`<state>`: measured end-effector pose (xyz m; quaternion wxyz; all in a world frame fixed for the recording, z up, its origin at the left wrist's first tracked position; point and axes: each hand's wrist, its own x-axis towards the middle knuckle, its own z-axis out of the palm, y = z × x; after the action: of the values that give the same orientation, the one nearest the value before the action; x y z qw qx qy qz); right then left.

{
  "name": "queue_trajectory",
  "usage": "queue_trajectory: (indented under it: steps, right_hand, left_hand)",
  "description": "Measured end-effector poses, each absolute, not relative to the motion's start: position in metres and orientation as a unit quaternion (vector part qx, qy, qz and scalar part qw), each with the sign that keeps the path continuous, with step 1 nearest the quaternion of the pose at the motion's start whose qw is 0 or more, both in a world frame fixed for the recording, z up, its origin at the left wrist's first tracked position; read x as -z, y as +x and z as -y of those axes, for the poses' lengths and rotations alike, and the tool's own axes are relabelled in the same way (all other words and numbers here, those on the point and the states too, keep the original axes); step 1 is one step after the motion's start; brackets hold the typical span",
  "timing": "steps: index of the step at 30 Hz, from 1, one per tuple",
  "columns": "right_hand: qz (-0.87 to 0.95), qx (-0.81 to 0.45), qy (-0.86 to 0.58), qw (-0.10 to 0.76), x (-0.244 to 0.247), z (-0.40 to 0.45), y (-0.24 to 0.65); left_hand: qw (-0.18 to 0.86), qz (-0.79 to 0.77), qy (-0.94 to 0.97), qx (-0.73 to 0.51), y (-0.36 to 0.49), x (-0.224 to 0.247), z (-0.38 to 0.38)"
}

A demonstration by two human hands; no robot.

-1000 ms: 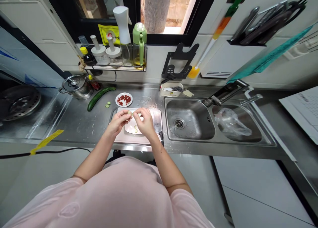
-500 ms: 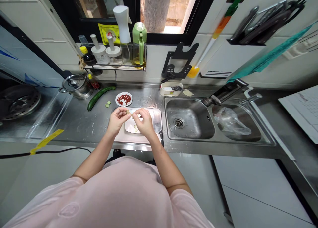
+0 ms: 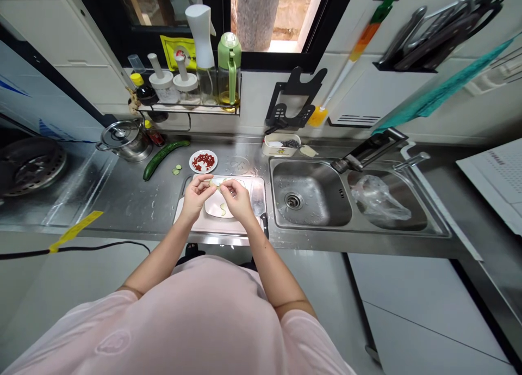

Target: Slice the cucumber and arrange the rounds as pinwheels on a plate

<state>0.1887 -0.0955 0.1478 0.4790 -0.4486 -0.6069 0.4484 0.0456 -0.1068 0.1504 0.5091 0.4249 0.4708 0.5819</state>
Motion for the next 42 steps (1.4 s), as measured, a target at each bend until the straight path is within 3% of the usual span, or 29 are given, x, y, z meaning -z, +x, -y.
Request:
queue_trajectory:
  steps: [13, 24, 42]
  right_hand:
    - [0.672, -0.399, -0.499, 0.374, -0.1, 0.086, 0.2]
    - [0.777, -0.306, -0.529, 0.151, -0.054, 0.081, 0.198]
    - [0.809, -0.247, -0.534, 0.002, -0.031, 0.083, 0.187]
  left_hand:
    - [0.479, -0.552, 0.451, -0.513, 0.035, -0.094, 0.105]
    - [0.408, -0.651, 0.555, -0.319, 0.029, -0.044, 0.108]
    - [0.273, -0.716, 0.635, -0.097, 0.041, -0.036, 0.109]
